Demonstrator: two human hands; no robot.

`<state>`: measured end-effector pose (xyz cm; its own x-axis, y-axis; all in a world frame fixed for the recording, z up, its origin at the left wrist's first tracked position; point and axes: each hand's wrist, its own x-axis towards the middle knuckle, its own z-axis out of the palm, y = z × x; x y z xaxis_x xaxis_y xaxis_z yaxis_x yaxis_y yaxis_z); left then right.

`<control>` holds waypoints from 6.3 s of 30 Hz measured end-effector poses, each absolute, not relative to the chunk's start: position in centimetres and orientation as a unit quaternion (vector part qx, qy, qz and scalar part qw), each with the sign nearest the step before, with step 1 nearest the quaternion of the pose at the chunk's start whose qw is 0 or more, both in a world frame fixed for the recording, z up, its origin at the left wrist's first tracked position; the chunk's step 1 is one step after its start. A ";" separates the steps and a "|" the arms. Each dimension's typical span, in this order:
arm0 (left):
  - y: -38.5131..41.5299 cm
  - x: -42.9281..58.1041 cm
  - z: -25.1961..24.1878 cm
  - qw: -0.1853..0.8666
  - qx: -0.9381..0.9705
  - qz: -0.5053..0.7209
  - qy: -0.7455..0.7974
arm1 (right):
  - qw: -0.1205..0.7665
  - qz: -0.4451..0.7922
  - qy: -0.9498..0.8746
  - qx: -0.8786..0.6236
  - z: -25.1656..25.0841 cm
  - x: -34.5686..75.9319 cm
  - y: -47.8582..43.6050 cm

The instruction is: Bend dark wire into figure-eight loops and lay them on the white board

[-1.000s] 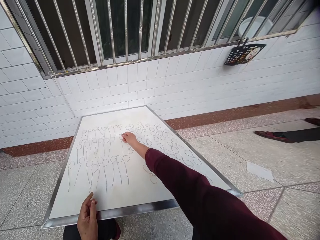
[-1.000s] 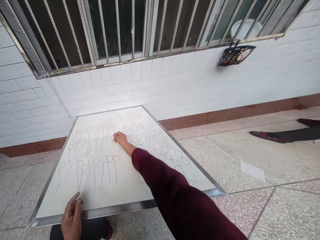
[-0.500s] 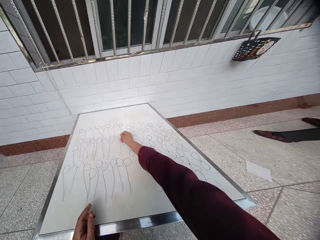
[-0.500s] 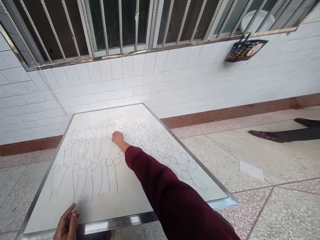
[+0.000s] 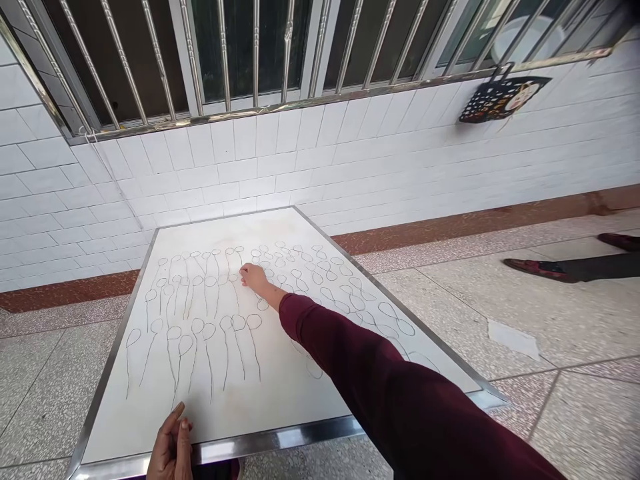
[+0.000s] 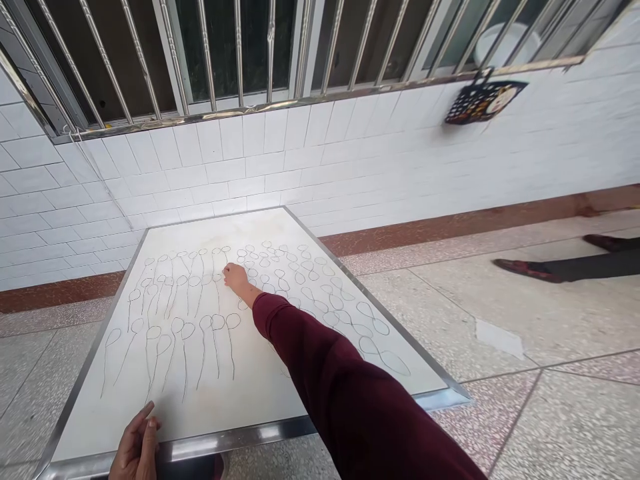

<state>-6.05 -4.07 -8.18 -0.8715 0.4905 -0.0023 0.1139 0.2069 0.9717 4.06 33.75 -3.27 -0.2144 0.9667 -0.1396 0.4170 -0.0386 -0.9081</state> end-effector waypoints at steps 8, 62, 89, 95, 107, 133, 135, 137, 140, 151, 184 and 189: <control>-4.3 -7.6 -8.9 0.201 0.218 0.578 0.760 | 0.268 0.504 -0.666 -0.480 -0.8 7.7 24.1; 1.5 4.8 -4.5 0.542 0.282 0.542 0.577 | 0.198 0.137 -0.821 -0.517 -7.3 23.0 9.9; 0.7 6.7 -4.0 0.542 0.327 0.585 0.507 | 0.297 0.169 -0.794 -0.502 -3.8 20.4 5.4; -0.3 6.7 -1.9 0.527 0.323 0.623 0.479 | 0.409 0.419 -0.682 -0.437 -2.3 20.1 4.5; -2.8 6.5 1.7 0.519 0.349 0.620 0.473 | 0.414 0.712 -0.469 -0.320 0.4 20.7 2.5; -4.4 7.0 3.4 0.540 0.298 0.658 0.432 | 0.445 0.544 -0.618 -0.352 2.4 21.0 0.5; -4.4 7.0 3.4 0.541 0.297 0.659 0.429 | 0.447 0.537 -0.622 -0.354 2.3 21.0 0.6; -4.4 7.0 3.5 0.543 0.294 0.658 0.432 | 0.447 0.533 -0.627 -0.351 2.2 20.9 0.6; -4.3 7.1 3.6 0.542 0.282 0.658 0.440 | 0.447 0.525 -0.637 -0.346 2.1 20.8 0.6; -4.2 6.9 3.1 0.502 0.275 0.674 0.468 | 0.430 0.551 -0.636 -0.328 1.1 20.7 0.7; -4.0 5.0 4.2 0.417 0.227 0.751 0.459 | 0.312 0.046 -0.907 -0.279 -1.6 19.8 -0.6; -3.8 3.1 5.0 0.334 0.228 0.787 0.467 | 0.316 0.096 -0.894 -0.304 -2.6 20.5 -1.0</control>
